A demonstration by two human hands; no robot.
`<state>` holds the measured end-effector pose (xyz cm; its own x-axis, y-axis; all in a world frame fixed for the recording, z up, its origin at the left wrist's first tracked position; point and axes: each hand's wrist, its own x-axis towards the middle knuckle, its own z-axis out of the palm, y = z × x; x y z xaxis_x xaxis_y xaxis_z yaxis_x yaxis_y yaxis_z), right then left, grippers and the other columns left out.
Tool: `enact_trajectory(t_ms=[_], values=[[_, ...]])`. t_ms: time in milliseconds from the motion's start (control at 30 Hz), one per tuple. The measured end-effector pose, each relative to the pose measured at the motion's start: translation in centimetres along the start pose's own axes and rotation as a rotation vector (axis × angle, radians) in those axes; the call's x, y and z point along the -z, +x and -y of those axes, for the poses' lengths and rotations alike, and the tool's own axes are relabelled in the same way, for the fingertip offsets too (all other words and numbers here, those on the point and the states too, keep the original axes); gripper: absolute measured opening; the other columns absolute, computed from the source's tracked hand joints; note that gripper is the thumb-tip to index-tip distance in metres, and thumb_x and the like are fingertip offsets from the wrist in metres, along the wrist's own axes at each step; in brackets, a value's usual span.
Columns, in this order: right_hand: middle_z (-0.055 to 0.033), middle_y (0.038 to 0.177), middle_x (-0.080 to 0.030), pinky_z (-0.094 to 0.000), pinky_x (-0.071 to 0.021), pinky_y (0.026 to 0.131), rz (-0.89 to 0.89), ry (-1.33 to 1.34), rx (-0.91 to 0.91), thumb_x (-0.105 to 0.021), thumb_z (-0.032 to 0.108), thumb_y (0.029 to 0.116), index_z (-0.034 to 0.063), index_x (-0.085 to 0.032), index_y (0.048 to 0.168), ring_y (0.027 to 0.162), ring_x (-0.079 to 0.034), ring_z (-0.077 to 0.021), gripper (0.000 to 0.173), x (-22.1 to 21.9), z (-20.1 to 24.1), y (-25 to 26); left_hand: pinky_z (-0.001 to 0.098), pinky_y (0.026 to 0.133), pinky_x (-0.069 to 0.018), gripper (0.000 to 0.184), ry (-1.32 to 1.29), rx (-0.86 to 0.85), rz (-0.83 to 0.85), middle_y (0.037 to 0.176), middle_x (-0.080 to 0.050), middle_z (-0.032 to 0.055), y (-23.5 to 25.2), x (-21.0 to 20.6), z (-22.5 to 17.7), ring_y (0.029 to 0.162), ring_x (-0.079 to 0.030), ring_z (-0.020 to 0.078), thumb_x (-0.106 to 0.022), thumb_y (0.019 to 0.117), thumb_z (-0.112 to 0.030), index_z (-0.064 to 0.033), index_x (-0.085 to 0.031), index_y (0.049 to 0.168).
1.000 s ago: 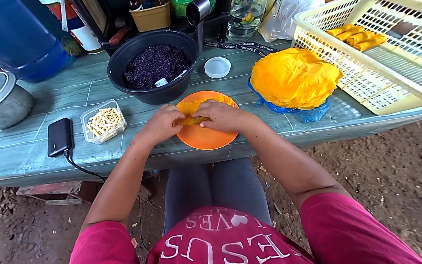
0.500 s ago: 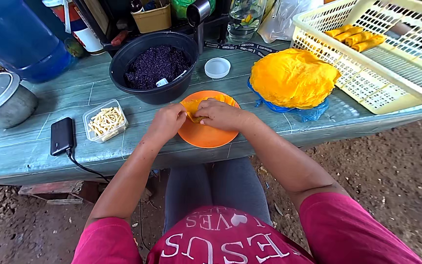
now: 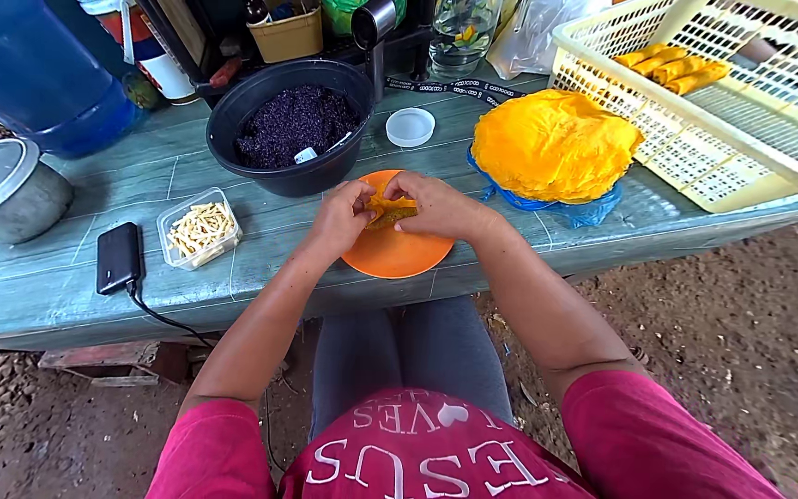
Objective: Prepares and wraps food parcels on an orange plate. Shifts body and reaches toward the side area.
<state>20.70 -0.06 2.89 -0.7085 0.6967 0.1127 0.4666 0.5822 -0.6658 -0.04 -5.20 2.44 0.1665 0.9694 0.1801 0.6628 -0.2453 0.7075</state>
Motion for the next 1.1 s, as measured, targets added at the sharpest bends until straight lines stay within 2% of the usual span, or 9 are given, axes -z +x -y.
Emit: enact_trajectory(t_ms=[133, 200, 300, 500, 600, 767, 833, 967, 1100], values=[[-0.0204, 0.130, -0.061, -0.0533, -0.0464, 0.107, -0.092, -0.092, -0.050, -0.081, 0.009, 0.0858, 0.0015, -0.066, 0.122, 0.128, -0.056, -0.0359, 0.040, 0.9, -1.0, -2.5, 0.0355, 0.084, -0.0598, 0.046, -0.107, 0.023, 0.020, 0.134, -0.058, 0.0198, 0.0, -0.3, 0.1, 0.096, -0.070, 0.0205, -0.068, 0.0917, 0.004, 0.0003, -0.053, 0.136], [-0.0214, 0.125, -0.064, -0.0546, -0.0447, 0.108, -0.155, -0.156, -0.106, -0.081, 0.012, 0.0864, 0.0005, -0.069, 0.120, 0.127, -0.055, -0.0389, 0.038, 0.9, -1.5, -3.8, 0.0347, 0.083, -0.0610, 0.047, -0.157, 0.050, 0.025, 0.137, -0.054, 0.0203, -0.1, -0.4, -0.1, 0.095, -0.071, 0.0202, -0.068, 0.0911, 0.006, 0.0005, -0.049, 0.134], [-0.0220, 0.119, -0.067, -0.0541, -0.0456, 0.107, -0.228, -0.221, -0.157, -0.079, 0.011, 0.0888, -0.0007, -0.072, 0.115, 0.123, -0.059, -0.0404, 0.030, 0.2, -1.7, -4.9, 0.0363, 0.083, -0.0616, 0.042, -0.170, 0.096, 0.008, 0.131, -0.055, 0.0213, -0.1, -0.4, -0.4, 0.094, -0.072, 0.0216, -0.069, 0.0914, 0.005, 0.0015, -0.048, 0.127], [-0.0203, 0.110, -0.069, -0.0514, -0.0514, 0.100, -0.271, -0.228, -0.193, -0.072, 0.002, 0.0903, -0.0022, -0.072, 0.109, 0.111, -0.065, -0.0367, 0.019, -0.5, -1.3, -4.6, 0.0372, 0.085, -0.0590, 0.014, -0.006, 0.007, -0.014, 0.106, -0.068, 0.0174, -0.1, -0.6, 0.1, 0.091, -0.070, 0.0212, -0.068, 0.0952, -0.003, 0.0041, -0.064, 0.107], [-0.0209, 0.109, -0.069, -0.0513, -0.0501, 0.101, -0.281, -0.257, -0.225, -0.069, 0.000, 0.0901, -0.0018, -0.073, 0.108, 0.114, -0.063, -0.0378, 0.019, -0.6, -1.2, -4.4, 0.0346, 0.091, -0.0576, 0.013, 0.026, -0.047, -0.005, 0.105, -0.071, 0.0150, -0.2, -0.6, 0.4, 0.096, -0.071, 0.0183, -0.065, 0.0980, -0.005, 0.0019, -0.071, 0.107], [-0.0205, 0.100, -0.069, -0.0536, -0.0522, 0.092, -0.321, -0.350, -0.148, -0.063, 0.002, 0.0945, 0.0012, -0.076, 0.100, 0.108, -0.064, -0.0396, 0.015, -1.5, -1.9, -4.3, 0.0348, 0.089, -0.0553, 0.020, 0.104, -0.162, -0.024, 0.098, -0.074, 0.0121, -0.4, -0.8, 0.9, 0.094, -0.070, 0.0173, -0.063, 0.1020, -0.016, -0.0017, -0.077, 0.102], [-0.0207, 0.104, -0.068, -0.0527, -0.0537, 0.092, -0.357, -0.334, -0.174, -0.060, 0.003, 0.0976, 0.0014, -0.075, 0.105, 0.107, -0.065, -0.0385, 0.017, -1.5, -1.5, -4.4, 0.0366, 0.094, -0.0559, 0.023, 0.133, -0.175, 0.022, 0.107, -0.074, 0.0119, -0.4, -0.8, 0.7, 0.101, -0.071, 0.0189, -0.062, 0.1033, -0.019, -0.0031, -0.076, 0.111], [-0.0203, 0.107, -0.069, -0.0487, -0.0570, 0.087, -0.452, -0.285, -0.199, -0.055, 0.001, 0.1005, 0.0012, -0.074, 0.108, 0.101, -0.069, -0.0350, 0.020, -1.8, -0.6, -4.3, 0.0485, 0.105, -0.0494, 0.037, 0.296, -0.199, 0.172, 0.122, -0.069, 0.0177, 0.0, -1.1, -0.8, 0.119, -0.064, 0.0318, -0.062, 0.1033, -0.026, -0.0030, -0.068, 0.132], [-0.0209, 0.108, -0.069, -0.0481, -0.0565, 0.089, -0.476, -0.225, -0.214, -0.054, 0.000, 0.1004, -0.0011, -0.072, 0.108, 0.101, -0.069, -0.0342, 0.020, -2.1, -0.2, -3.9, 0.0543, 0.107, -0.0449, 0.050, 0.433, -0.050, 0.315, 0.128, -0.061, 0.0215, 0.7, -1.7, -3.0, 0.127, -0.054, 0.0395, -0.056, 0.1063, -0.038, -0.0049, -0.059, 0.144]])
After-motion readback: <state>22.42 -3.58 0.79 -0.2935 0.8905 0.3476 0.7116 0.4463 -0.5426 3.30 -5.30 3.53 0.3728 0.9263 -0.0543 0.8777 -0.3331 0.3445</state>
